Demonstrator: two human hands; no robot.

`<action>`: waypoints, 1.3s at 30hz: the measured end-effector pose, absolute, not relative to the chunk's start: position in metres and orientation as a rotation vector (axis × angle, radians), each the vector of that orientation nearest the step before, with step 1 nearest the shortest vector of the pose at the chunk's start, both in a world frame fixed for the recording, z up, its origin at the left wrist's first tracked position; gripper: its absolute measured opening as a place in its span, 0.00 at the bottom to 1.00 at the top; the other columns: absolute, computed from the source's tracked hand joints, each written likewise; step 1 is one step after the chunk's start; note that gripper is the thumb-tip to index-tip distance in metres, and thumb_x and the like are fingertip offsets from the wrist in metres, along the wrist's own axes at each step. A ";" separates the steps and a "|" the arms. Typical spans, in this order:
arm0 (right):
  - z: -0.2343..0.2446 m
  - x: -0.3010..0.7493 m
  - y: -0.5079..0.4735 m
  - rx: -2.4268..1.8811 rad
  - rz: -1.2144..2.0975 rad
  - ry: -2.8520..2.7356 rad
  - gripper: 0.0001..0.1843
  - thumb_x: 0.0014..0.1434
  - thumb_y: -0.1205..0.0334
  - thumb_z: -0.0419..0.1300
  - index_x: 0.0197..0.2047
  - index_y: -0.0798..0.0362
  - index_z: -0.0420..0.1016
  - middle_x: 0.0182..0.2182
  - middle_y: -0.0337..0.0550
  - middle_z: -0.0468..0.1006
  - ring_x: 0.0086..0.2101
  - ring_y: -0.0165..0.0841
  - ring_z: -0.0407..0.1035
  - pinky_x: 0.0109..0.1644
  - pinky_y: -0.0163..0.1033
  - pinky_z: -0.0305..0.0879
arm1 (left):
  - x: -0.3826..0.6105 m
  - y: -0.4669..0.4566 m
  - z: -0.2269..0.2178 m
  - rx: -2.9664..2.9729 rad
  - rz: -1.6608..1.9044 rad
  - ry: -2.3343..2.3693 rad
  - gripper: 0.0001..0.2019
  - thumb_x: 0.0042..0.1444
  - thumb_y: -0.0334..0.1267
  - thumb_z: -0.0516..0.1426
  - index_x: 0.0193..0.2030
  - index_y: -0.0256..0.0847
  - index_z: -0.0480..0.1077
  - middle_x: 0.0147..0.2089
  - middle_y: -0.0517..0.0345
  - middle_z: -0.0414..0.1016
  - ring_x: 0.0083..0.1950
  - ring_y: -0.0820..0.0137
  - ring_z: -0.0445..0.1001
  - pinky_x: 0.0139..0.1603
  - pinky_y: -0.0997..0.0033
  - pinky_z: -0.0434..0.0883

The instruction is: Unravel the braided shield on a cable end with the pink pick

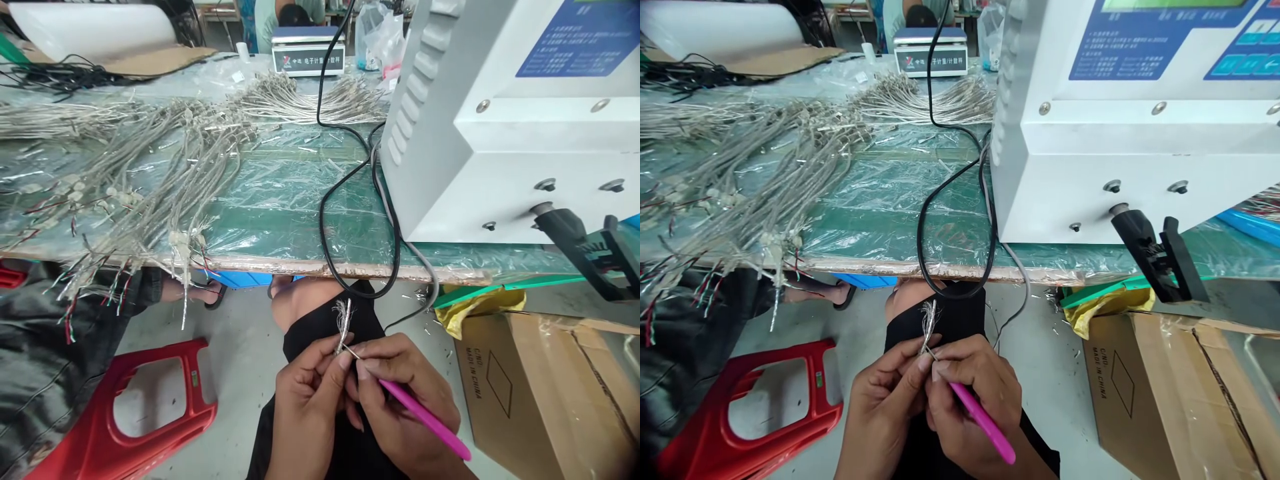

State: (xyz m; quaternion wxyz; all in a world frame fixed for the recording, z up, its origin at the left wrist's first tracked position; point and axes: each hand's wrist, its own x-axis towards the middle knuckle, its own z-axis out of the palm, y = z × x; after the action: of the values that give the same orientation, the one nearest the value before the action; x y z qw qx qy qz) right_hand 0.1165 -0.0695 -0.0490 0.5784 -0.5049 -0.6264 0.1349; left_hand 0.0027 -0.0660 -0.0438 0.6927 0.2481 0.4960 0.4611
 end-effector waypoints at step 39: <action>-0.055 0.120 -0.053 -1.272 0.249 -1.379 0.11 0.54 0.78 0.63 0.34 0.51 0.74 0.31 0.38 0.79 0.32 0.27 0.76 0.34 0.32 0.74 | 0.001 -0.067 -0.042 0.635 0.964 1.181 0.13 0.56 0.41 0.64 0.45 0.38 0.82 0.19 0.64 0.72 0.16 0.78 0.68 0.19 0.80 0.68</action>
State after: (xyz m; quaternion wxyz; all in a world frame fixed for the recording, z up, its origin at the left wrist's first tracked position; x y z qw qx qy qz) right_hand 0.1203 -0.0531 -0.0555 0.5849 -0.5452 -0.5911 0.1067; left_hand 0.0006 -0.0671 -0.0415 0.6781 0.2826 0.5256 0.4290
